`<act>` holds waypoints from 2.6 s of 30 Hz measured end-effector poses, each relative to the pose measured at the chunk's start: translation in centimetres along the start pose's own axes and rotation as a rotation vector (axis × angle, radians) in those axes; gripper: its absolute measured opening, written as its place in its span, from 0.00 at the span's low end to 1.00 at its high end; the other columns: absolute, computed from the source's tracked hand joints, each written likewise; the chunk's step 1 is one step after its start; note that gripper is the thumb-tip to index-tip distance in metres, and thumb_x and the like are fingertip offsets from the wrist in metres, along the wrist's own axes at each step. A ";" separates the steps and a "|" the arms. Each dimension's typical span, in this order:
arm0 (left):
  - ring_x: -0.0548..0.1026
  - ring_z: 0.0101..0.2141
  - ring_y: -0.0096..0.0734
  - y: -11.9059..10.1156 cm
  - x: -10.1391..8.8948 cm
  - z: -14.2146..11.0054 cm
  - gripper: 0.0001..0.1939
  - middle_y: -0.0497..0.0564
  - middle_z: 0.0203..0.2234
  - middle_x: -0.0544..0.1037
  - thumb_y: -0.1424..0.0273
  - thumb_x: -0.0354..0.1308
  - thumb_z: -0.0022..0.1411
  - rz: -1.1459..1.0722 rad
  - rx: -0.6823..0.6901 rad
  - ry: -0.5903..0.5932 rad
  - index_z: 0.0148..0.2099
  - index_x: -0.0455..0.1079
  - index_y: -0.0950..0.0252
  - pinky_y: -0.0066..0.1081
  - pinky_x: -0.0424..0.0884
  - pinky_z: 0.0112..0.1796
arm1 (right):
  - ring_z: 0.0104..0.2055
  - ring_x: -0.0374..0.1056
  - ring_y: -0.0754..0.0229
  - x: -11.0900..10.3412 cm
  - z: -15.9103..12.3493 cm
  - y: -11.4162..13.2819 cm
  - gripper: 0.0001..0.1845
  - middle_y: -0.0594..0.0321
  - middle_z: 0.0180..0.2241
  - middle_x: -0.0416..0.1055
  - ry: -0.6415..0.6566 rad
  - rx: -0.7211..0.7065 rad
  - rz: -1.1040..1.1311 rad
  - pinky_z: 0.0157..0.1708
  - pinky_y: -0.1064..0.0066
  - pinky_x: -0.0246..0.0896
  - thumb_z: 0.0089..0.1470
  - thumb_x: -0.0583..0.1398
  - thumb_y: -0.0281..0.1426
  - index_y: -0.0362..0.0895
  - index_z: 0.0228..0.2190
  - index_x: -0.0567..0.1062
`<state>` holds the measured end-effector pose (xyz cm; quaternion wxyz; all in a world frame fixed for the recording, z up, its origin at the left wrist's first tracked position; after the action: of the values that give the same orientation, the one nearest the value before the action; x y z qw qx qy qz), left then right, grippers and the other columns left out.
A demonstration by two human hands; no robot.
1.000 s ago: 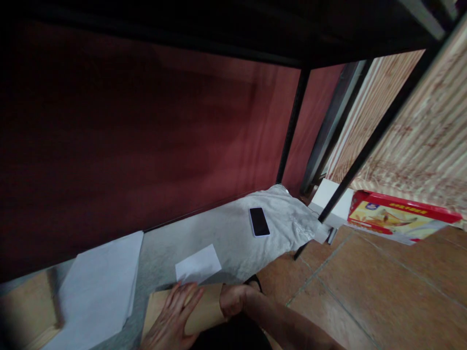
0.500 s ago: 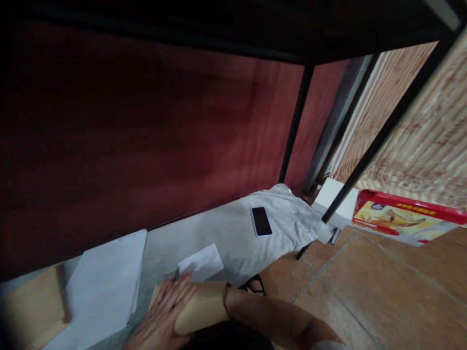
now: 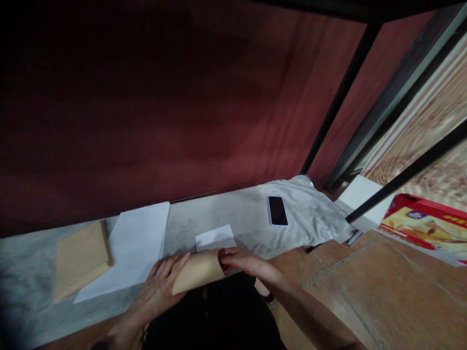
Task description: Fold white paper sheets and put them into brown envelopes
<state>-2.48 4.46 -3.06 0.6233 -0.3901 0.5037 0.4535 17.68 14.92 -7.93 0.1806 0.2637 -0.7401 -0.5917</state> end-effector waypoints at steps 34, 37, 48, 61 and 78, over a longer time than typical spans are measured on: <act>0.66 0.59 0.54 4.7 0.5 -5.3 0.56 0.59 0.59 0.67 0.60 0.65 0.52 -0.062 -0.353 -0.039 0.74 0.37 0.58 0.52 0.51 0.62 | 0.30 0.69 0.58 -4.8 -2.0 2.0 0.15 0.63 0.30 0.75 -0.549 -0.294 -0.185 0.32 0.70 0.64 0.59 0.56 0.45 0.46 0.35 0.74; 0.64 0.60 0.55 4.7 0.8 -5.4 0.56 0.60 0.60 0.66 0.60 0.66 0.52 -0.058 -0.352 -0.039 0.74 0.37 0.59 0.54 0.49 0.63 | 0.29 0.71 0.57 -4.4 -1.8 2.2 0.13 0.62 0.29 0.77 -0.469 -0.240 -0.363 0.31 0.70 0.62 0.61 0.54 0.39 0.47 0.34 0.77; 0.64 0.60 0.56 4.1 1.1 -4.7 0.58 0.61 0.59 0.66 0.59 0.68 0.51 -0.048 -0.288 -0.046 0.75 0.39 0.59 0.57 0.45 0.64 | 0.24 0.68 0.61 -3.8 -0.1 2.1 0.13 0.65 0.20 0.70 -0.270 -0.105 -0.464 0.27 0.73 0.55 0.57 0.56 0.29 0.45 0.23 0.74; 0.65 0.60 0.55 0.3 0.7 -0.6 0.58 0.60 0.59 0.67 0.63 0.67 0.51 -0.115 -0.198 0.000 0.74 0.35 0.59 0.57 0.47 0.63 | 0.28 0.66 0.61 2.6 2.3 -1.4 0.12 0.64 0.22 0.71 -0.162 -0.027 -0.300 0.31 0.72 0.59 0.50 0.57 0.25 0.45 0.19 0.76; 0.65 0.60 0.55 0.6 0.7 0.4 0.58 0.61 0.59 0.65 0.64 0.67 0.51 -0.118 -0.138 -0.015 0.75 0.36 0.59 0.56 0.48 0.64 | 0.31 0.66 0.60 2.3 1.8 -1.9 0.07 0.67 0.23 0.68 -0.204 0.002 -0.189 0.33 0.71 0.58 0.47 0.57 0.24 0.44 0.21 0.74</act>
<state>-2.91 5.12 -3.72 0.6244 -0.4576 0.4426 0.4527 15.14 14.63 -10.34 0.0476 0.2706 -0.7271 -0.6292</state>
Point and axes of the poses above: each hand's wrist, its own z-axis towards the middle knuckle, its own x-axis out of the palm, y = z × x, the point moved 10 cm from there along z, towards the middle knuckle
